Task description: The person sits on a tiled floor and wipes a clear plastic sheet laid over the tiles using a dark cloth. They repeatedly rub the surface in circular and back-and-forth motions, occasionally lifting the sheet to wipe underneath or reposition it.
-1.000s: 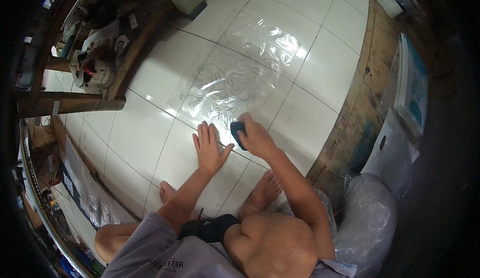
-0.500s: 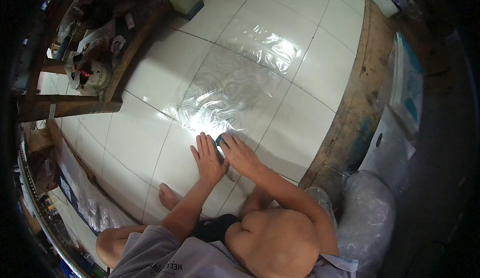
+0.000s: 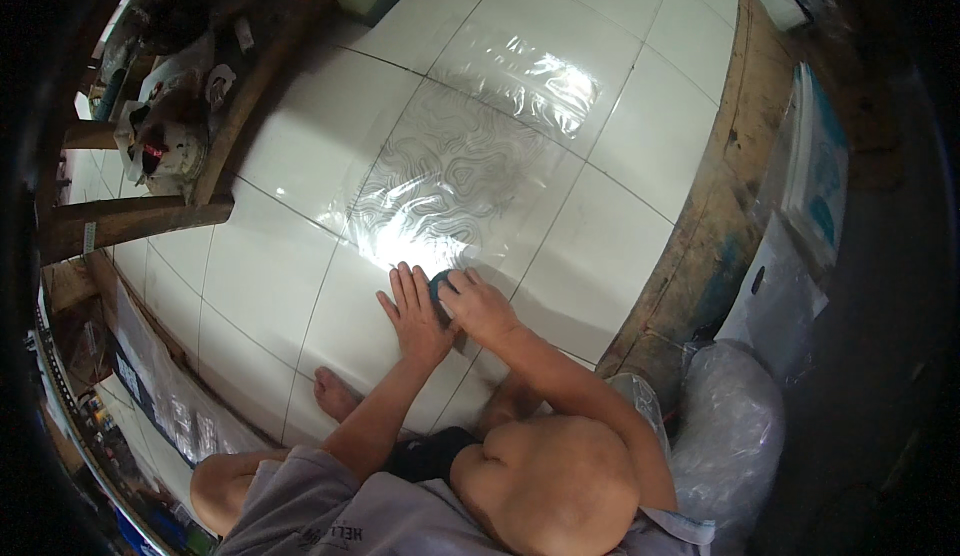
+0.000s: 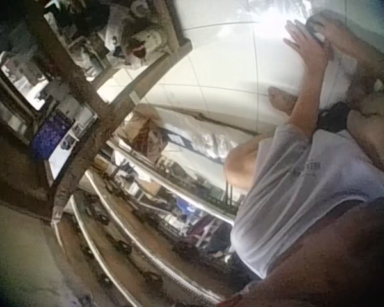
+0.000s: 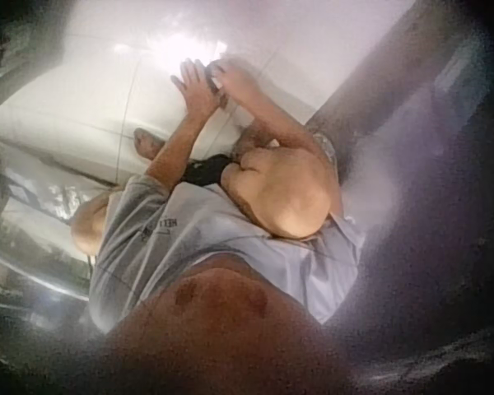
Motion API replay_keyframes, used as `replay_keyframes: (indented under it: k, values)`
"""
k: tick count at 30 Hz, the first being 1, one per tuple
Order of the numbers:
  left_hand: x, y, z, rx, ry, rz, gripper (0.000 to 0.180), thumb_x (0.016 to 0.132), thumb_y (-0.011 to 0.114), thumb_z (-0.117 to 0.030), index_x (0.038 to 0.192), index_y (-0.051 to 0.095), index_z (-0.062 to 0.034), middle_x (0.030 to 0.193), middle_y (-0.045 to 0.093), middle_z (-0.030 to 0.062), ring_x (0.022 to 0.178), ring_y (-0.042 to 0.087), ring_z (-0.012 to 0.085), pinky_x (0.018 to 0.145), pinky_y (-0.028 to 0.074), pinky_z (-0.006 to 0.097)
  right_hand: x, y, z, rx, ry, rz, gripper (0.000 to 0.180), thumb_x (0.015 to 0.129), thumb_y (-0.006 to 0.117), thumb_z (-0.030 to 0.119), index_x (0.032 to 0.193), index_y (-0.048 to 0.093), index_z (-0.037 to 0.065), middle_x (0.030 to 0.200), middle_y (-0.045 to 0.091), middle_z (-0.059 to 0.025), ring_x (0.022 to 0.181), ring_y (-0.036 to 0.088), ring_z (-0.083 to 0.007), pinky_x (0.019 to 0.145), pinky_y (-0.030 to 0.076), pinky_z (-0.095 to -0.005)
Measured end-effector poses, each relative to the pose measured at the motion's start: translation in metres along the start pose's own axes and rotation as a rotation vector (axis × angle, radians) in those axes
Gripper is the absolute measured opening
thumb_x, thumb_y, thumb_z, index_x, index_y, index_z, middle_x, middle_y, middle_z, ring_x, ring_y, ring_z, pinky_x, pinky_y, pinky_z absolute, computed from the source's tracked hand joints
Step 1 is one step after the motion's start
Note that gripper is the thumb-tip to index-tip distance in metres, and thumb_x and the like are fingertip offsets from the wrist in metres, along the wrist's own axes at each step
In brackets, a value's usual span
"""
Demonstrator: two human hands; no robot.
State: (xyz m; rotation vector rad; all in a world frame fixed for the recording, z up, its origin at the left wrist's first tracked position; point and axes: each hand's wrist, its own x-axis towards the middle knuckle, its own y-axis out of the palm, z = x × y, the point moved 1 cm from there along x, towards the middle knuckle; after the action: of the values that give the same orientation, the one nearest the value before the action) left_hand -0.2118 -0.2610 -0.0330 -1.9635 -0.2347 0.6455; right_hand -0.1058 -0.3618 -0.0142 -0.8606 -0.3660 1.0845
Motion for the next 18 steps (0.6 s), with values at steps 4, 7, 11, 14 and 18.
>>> replay_keyframes:
  k: [4,7,11,14,18]
  values:
    - [-0.002,0.003,0.002,-0.045,-0.002,-0.040,0.115,0.077,0.069,-0.060,0.151,0.014,0.0080,0.159,0.010,0.0289,0.149,0.004,0.0430,0.114,0.000,0.065,0.008,-0.004,-0.013,-0.061,0.075,-0.070,0.032,0.078,0.063,0.009,0.109,0.060,0.004,0.109,0.056,-0.0144,0.103,0.058,-0.0351,0.083,0.054,-0.0428]
    - [-0.002,0.005,0.001,-0.005,0.013,-0.058,0.117,0.077,0.065,-0.067,0.151,0.014,0.0081,0.159,0.010,0.0292,0.149,0.005,0.0431,0.114,0.001,0.065,0.028,-0.012,-0.065,-0.152,0.127,-0.295,0.026,0.081,0.060,0.008,0.107,0.063,0.005,0.104,0.060,-0.0174,0.101,0.059,-0.0353,0.085,0.053,-0.0439]
    - [-0.002,0.003,0.002,0.029,0.002,-0.050,0.118,0.077,0.065,-0.069,0.151,0.015,0.0086,0.158,0.011,0.0296,0.148,0.007,0.0438,0.114,0.004,0.065,0.077,-0.078,-0.126,0.036,0.321,-0.440,0.019,0.083,0.061,0.004,0.102,0.067,0.002,0.095,0.063,-0.0180,0.084,0.061,-0.0343,0.078,0.051,-0.0435]
    - [-0.001,-0.001,0.000,0.026,0.009,-0.065,0.117,0.077,0.065,-0.068,0.150,0.015,0.0089,0.158,0.011,0.0297,0.148,0.007,0.0441,0.114,0.004,0.066,0.096,-0.112,-0.139,-0.133,0.388,-0.405,0.021,0.083,0.060,0.005,0.102,0.069,0.007,0.094,0.062,-0.0183,0.093,0.061,-0.0362,0.081,0.051,-0.0454]
    - [0.003,0.000,-0.004,-0.015,0.038,-0.098,0.116,0.077,0.066,-0.066,0.150,0.015,0.0088,0.158,0.010,0.0297,0.148,0.007,0.0441,0.114,0.003,0.066,0.082,-0.099,-0.138,-0.060,0.248,-0.298,0.021,0.084,0.059,0.005,0.104,0.067,0.008,0.095,0.060,-0.0185,0.100,0.061,-0.0368,0.083,0.051,-0.0462]
